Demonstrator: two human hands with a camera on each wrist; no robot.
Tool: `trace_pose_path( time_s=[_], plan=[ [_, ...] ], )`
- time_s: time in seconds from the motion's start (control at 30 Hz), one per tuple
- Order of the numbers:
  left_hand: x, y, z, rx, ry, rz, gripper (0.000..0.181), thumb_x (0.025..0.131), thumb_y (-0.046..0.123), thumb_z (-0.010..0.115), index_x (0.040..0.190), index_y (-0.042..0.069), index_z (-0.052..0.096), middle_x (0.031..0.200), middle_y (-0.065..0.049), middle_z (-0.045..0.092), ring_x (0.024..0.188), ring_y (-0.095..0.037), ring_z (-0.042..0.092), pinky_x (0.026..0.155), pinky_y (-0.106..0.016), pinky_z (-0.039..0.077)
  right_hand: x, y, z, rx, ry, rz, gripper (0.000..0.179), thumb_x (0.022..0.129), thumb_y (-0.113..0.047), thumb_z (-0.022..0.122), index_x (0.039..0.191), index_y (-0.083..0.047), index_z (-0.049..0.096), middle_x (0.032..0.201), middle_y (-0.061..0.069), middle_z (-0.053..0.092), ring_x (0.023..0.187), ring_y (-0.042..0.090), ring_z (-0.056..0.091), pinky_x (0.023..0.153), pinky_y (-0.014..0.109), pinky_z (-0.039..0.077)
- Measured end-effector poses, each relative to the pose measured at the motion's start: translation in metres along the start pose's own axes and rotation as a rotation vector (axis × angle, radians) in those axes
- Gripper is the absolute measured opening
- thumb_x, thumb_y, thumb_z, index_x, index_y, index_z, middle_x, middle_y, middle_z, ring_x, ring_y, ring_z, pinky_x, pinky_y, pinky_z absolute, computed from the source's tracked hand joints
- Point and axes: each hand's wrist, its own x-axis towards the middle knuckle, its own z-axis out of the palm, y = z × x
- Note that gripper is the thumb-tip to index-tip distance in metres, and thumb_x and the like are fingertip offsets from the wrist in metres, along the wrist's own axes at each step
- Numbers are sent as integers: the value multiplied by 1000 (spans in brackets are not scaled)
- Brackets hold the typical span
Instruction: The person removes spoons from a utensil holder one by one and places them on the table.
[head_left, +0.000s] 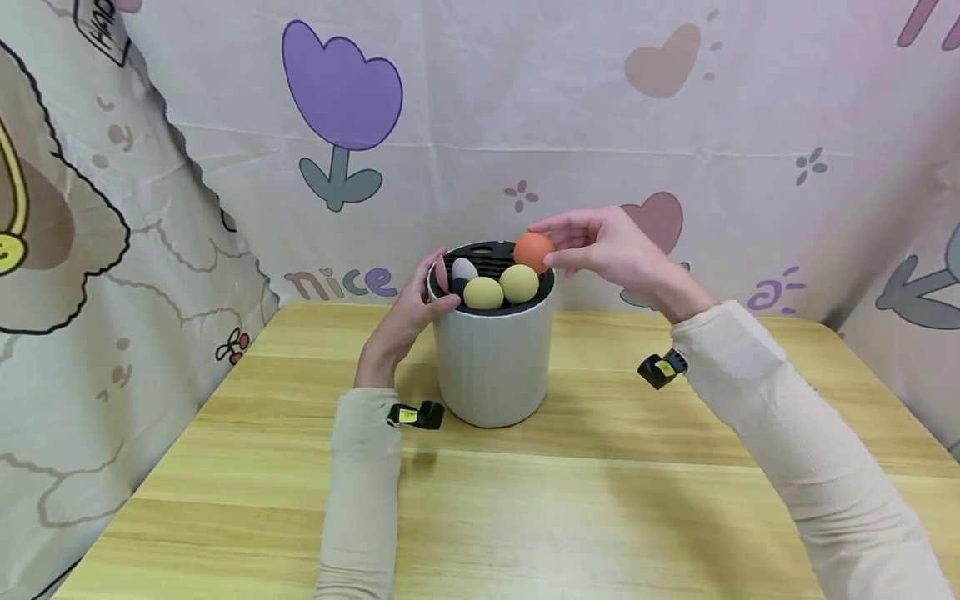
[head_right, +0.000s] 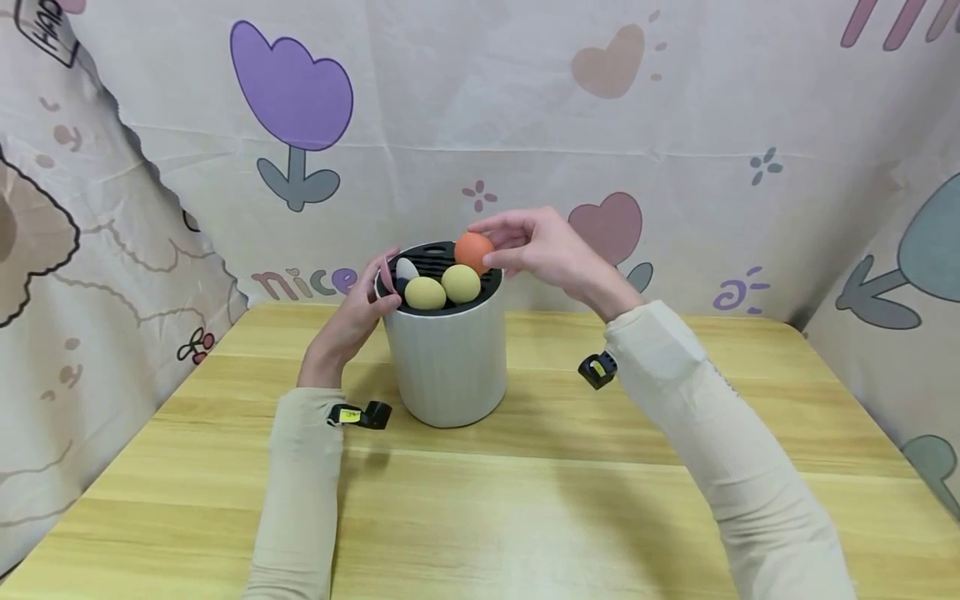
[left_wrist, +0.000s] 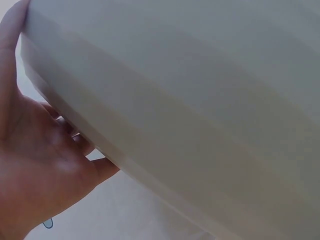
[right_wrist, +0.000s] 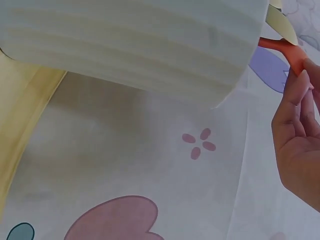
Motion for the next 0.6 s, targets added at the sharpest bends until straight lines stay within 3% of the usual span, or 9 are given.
trace_pose_path(
  time_s=[0.2, 0.37, 0.6],
  plan=[
    [0, 0, 0, 24, 1, 7, 138, 51, 83, 72, 155, 11, 17, 159, -12, 11, 144, -31, 10, 112, -57, 14, 3, -6, -4, -3, 44, -18, 39, 85, -4, 74, 123, -5, 66, 96, 3, 72, 76, 16, 63, 64, 27, 50],
    [-1, -1, -1, 21, -7, 11, 137, 52, 82, 72, 155, 11, 17, 158, -13, 11, 143, -32, 13, 111, -58, 16, 5, -12, -6, -10, 83, -26, 38, 84, -4, 75, 121, -6, 68, 93, 0, 73, 69, 11, 57, 55, 22, 40],
    [1, -4, -3, 17, -4, 7, 135, 52, 82, 72, 155, 13, 18, 158, -11, 13, 143, -32, 15, 111, -59, 18, 6, -23, -8, 167, 89, -40, 40, 82, 5, 73, 121, -2, 67, 95, 6, 73, 85, 13, 66, 59, 17, 41]
  ],
)
